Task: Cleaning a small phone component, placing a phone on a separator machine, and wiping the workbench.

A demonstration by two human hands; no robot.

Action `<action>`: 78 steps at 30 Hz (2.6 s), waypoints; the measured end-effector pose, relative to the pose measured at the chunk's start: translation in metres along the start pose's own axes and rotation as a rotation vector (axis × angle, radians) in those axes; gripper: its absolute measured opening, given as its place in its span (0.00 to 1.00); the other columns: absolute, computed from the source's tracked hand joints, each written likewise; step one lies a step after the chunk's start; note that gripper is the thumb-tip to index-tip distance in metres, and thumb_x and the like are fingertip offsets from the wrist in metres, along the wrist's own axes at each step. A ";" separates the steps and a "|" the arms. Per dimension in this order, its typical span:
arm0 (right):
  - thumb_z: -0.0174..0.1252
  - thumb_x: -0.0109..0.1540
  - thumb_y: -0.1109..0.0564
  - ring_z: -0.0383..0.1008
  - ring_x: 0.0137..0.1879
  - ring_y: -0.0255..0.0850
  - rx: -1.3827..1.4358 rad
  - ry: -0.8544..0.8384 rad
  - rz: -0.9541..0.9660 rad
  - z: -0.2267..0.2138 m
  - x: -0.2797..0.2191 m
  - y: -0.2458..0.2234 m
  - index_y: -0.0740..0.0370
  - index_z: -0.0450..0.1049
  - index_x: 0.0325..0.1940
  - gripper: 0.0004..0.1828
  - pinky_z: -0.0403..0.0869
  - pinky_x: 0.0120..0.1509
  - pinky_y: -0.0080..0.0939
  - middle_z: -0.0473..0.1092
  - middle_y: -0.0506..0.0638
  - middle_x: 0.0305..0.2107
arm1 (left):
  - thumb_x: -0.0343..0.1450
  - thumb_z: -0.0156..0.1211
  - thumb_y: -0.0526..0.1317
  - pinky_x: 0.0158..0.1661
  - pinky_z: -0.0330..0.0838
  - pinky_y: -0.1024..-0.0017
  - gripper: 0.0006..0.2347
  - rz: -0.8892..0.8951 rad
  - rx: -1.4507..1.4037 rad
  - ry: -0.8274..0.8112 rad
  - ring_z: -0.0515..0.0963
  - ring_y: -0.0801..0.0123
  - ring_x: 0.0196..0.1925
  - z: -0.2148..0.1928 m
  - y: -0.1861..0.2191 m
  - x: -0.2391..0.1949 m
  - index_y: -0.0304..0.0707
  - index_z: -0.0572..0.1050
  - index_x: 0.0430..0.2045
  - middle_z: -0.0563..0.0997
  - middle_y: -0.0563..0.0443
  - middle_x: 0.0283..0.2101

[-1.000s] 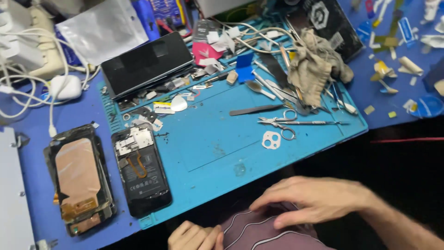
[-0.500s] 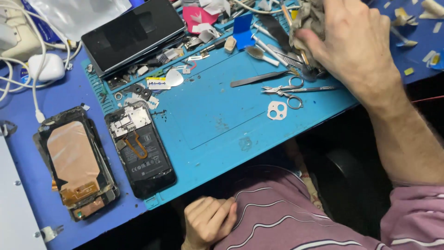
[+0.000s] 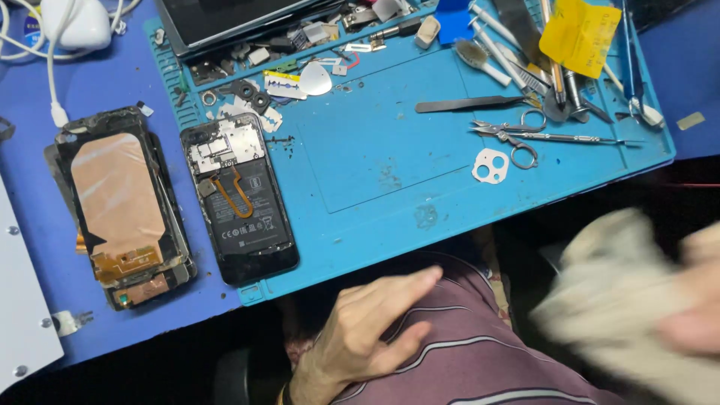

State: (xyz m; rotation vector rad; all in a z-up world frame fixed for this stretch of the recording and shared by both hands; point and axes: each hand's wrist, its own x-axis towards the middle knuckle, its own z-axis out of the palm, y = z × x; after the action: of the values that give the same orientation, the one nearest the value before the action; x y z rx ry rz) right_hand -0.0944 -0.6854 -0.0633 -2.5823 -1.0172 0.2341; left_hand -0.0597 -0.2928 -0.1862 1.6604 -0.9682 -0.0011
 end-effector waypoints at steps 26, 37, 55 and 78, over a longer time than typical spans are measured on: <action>0.50 0.69 0.27 0.82 0.65 0.53 0.877 0.155 -0.093 0.068 0.125 -0.040 0.62 0.72 0.60 0.36 0.78 0.68 0.56 0.77 0.58 0.58 | 0.73 0.67 0.44 0.41 0.74 0.72 0.13 -0.239 -0.441 -0.145 0.79 0.68 0.35 -0.017 0.016 0.025 0.39 0.77 0.46 0.82 0.52 0.41; 0.64 0.62 0.43 0.61 0.15 0.40 0.646 0.243 -0.158 0.066 0.136 -0.037 0.56 0.75 0.27 0.17 0.60 0.21 0.39 0.68 0.42 0.15 | 0.79 0.58 0.43 0.29 0.66 0.68 0.09 -0.014 0.019 -0.099 0.74 0.61 0.24 -0.038 0.023 0.040 0.39 0.78 0.46 0.78 0.52 0.27; 0.58 0.69 0.50 0.70 0.24 0.44 0.937 -0.018 -0.173 0.097 0.143 -0.051 0.61 0.72 0.40 0.12 0.70 0.29 0.43 0.71 0.48 0.24 | 0.74 0.65 0.41 0.26 0.68 0.73 0.06 0.013 0.072 0.178 0.76 0.69 0.20 -0.040 0.040 0.055 0.37 0.79 0.36 0.81 0.54 0.26; 0.78 0.70 0.39 0.60 0.19 0.37 1.905 0.614 -0.088 0.088 0.074 0.000 0.64 0.70 0.39 0.30 0.68 0.22 0.36 0.62 0.46 0.20 | 0.82 0.59 0.35 0.25 0.58 0.68 0.08 0.351 0.260 -0.195 0.69 0.64 0.26 0.004 0.031 0.075 0.42 0.74 0.32 0.69 0.55 0.26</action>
State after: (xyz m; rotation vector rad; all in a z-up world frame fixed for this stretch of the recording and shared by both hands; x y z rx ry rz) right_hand -0.0648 -0.6113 -0.1469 -0.7349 -0.2376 0.1856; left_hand -0.0302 -0.3400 -0.1270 1.7251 -1.4486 0.2098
